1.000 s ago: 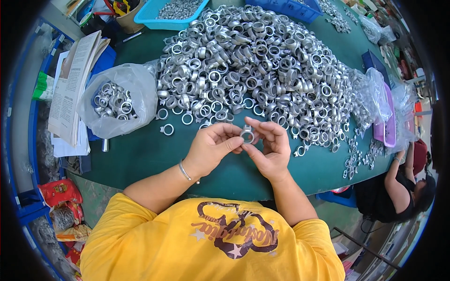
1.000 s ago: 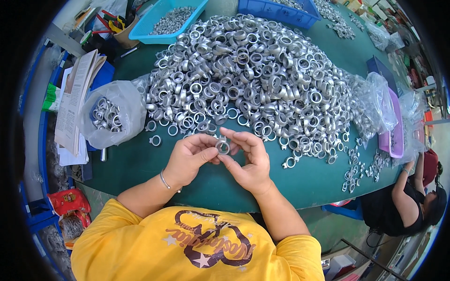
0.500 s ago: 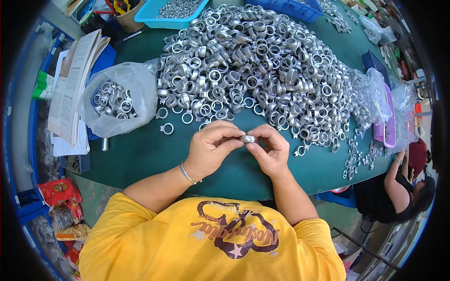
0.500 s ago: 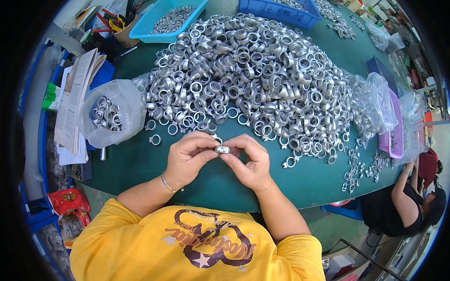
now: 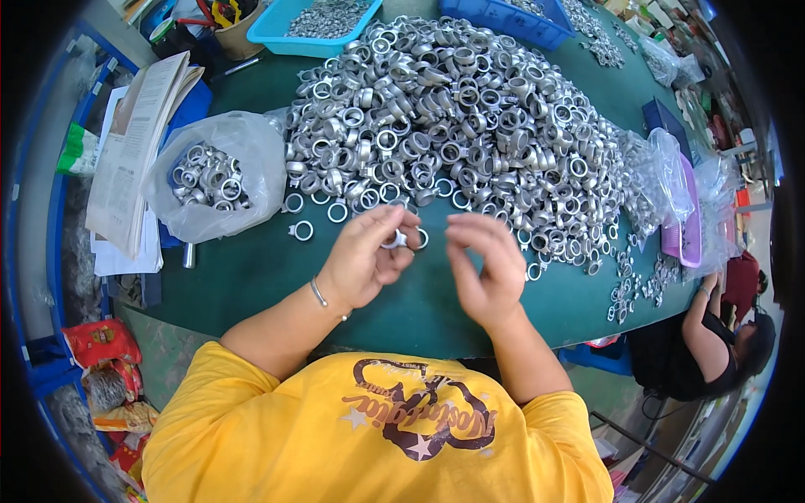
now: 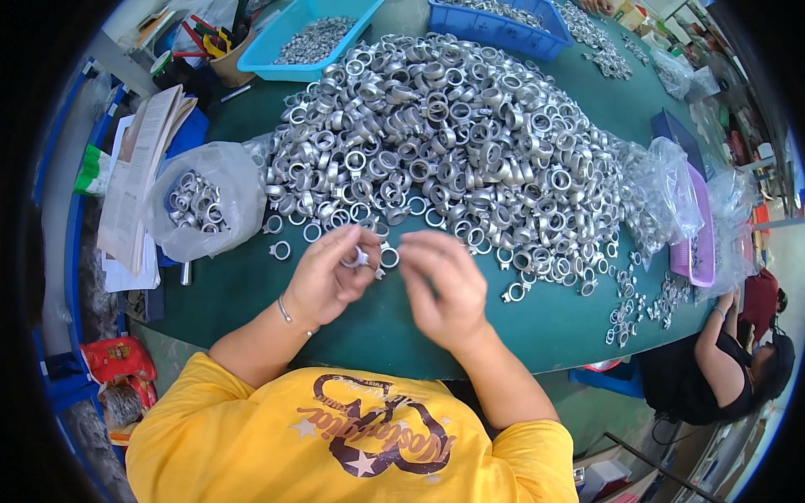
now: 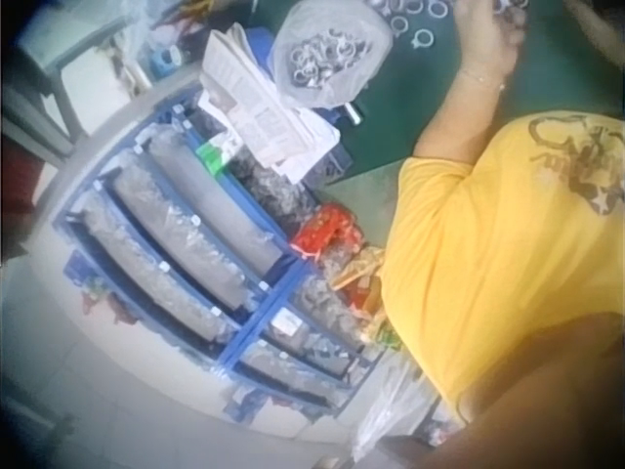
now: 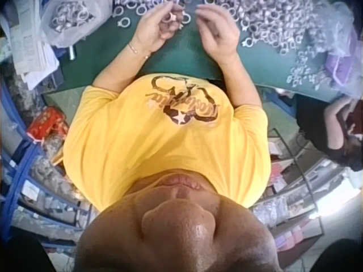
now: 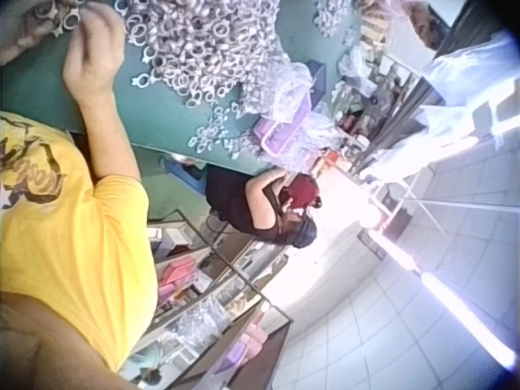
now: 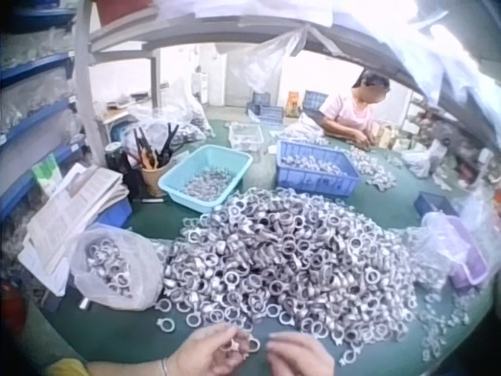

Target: The person assembles small metal rings and pins by hand, picking up one ring and one pin at a time from a large pile on the table and fitting them together.

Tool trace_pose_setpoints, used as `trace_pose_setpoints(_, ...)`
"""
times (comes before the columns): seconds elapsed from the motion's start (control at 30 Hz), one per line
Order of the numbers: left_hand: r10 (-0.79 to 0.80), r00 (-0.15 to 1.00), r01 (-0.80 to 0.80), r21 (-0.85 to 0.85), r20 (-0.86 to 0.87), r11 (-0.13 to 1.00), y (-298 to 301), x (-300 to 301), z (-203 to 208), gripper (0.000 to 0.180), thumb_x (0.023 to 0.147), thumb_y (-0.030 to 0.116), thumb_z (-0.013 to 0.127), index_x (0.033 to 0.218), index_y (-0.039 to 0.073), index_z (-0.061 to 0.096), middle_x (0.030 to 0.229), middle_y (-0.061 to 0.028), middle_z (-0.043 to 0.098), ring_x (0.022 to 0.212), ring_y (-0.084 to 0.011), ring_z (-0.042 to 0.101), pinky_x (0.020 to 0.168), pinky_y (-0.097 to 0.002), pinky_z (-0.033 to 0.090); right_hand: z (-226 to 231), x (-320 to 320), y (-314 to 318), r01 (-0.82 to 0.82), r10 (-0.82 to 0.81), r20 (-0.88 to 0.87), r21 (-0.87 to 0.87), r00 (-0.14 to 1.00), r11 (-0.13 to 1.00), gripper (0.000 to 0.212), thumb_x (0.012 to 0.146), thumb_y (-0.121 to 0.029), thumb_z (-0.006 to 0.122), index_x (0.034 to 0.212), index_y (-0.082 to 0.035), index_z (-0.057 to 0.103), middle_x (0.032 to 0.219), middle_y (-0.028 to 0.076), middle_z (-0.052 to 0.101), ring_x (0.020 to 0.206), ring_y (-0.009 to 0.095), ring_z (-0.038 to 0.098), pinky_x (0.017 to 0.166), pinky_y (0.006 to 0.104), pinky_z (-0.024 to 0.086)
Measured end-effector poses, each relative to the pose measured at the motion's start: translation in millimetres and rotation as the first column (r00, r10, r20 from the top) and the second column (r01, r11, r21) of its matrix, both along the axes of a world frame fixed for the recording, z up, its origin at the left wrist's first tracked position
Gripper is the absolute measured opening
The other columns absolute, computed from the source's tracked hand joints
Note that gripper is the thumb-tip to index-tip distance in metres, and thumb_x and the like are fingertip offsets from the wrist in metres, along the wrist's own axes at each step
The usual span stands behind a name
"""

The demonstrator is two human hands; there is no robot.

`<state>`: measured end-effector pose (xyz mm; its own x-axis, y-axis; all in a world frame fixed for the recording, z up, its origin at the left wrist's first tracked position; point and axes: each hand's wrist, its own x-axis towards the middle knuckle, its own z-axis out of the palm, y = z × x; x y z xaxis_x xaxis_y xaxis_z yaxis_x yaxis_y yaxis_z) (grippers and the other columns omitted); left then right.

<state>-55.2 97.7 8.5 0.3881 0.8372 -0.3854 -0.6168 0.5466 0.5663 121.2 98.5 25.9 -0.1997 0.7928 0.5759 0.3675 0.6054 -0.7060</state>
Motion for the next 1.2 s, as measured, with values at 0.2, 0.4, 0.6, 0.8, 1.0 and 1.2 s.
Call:
trace_pose_setpoints(0.2, 0.241, 0.960, -0.223, 0.129, -0.140, 0.966, 3, 3, -2, 0.006, 0.089, 0.011, 0.052, 0.092, 0.006, 0.052, 0.078, -0.0041, 0.056, 0.054, -0.0049, 0.046, 0.039, -0.0153, 0.032, -25, -5, 10, 0.161, -0.052, 0.470, -0.195, 0.881, 0.968, 0.014, 0.074, -0.016, 0.066, 0.080, -0.004, 0.063, 0.077, 0.010, 0.058, 0.070, 0.028, 0.058, 0.062, 0.0369, 0.047)
trace_pose_setpoints(0.4, 0.240, 0.934, -0.163, 0.281, -0.266, 0.946, -3, 8, -4, 0.008, 0.087, 0.009, 0.056, 0.094, 0.004, 0.054, 0.077, -0.0042, 0.057, 0.054, -0.0045, 0.048, 0.041, -0.0163, 0.036, -18, -2, 9, 0.150, -0.044, 0.240, -0.443, 0.970, 0.884, 0.009, 0.075, -0.008, 0.065, 0.082, -0.004, 0.066, 0.068, 0.007, 0.061, 0.058, 0.018, 0.059, 0.055, 0.0277, 0.048)
trace_pose_setpoints(0.6, 0.046, 0.966, 0.009, 0.209, -0.253, 0.978, -10, 9, -6, 0.013, 0.086, 0.011, 0.060, 0.095, 0.003, 0.056, 0.079, -0.0032, 0.058, 0.057, -0.0049, 0.049, 0.046, -0.0163, 0.038, -6, 2, 2, -0.141, -0.118, -0.281, -0.748, 0.952, 0.648, 0.010, 0.081, -0.004, 0.061, 0.087, 0.004, 0.064, 0.075, 0.004, 0.064, 0.063, 0.007, 0.059, 0.058, 0.0191, 0.048)
trace_pose_setpoints(0.8, 0.185, 0.831, 0.139, 0.518, -0.524, 0.844, -13, 14, 2, 0.012, 0.077, 0.004, 0.068, 0.088, 0.002, 0.063, 0.081, -0.0023, 0.060, 0.071, -0.0085, 0.056, 0.064, -0.0189, 0.044, -13, 4, -4, -0.098, -0.022, -0.245, -0.466, 0.969, 0.879, 0.010, 0.078, 0.003, 0.061, 0.088, 0.003, 0.063, 0.082, 0.007, 0.064, 0.072, 0.010, 0.060, 0.064, 0.0209, 0.050)
trace_pose_setpoints(1.0, 0.318, 0.763, 0.194, 0.668, -0.563, 0.718, -14, 14, -1, 0.010, 0.074, 0.001, 0.069, 0.083, 0.001, 0.064, 0.079, -0.0036, 0.060, 0.071, -0.0099, 0.056, 0.064, -0.0208, 0.044, -12, 7, -4, -0.255, -0.025, -0.447, -0.554, 0.894, 0.793, 0.014, 0.088, 0.001, 0.049, 0.098, 0.004, 0.058, 0.083, 0.007, 0.063, 0.071, 0.010, 0.060, 0.063, 0.0216, 0.050)
trace_pose_setpoints(1.2, 0.328, 0.766, 0.196, 0.687, -0.553, 0.700, -14, 14, -2, 0.010, 0.074, 0.000, 0.068, 0.082, 0.001, 0.063, 0.079, -0.0032, 0.060, 0.071, -0.0100, 0.056, 0.064, -0.0210, 0.044, -7, 11, -2, -0.385, -0.039, -0.519, -0.680, 0.854, 0.624, 0.020, 0.092, -0.012, 0.049, 0.104, 0.004, 0.055, 0.078, 0.006, 0.061, 0.064, 0.011, 0.060, 0.057, 0.0215, 0.048)
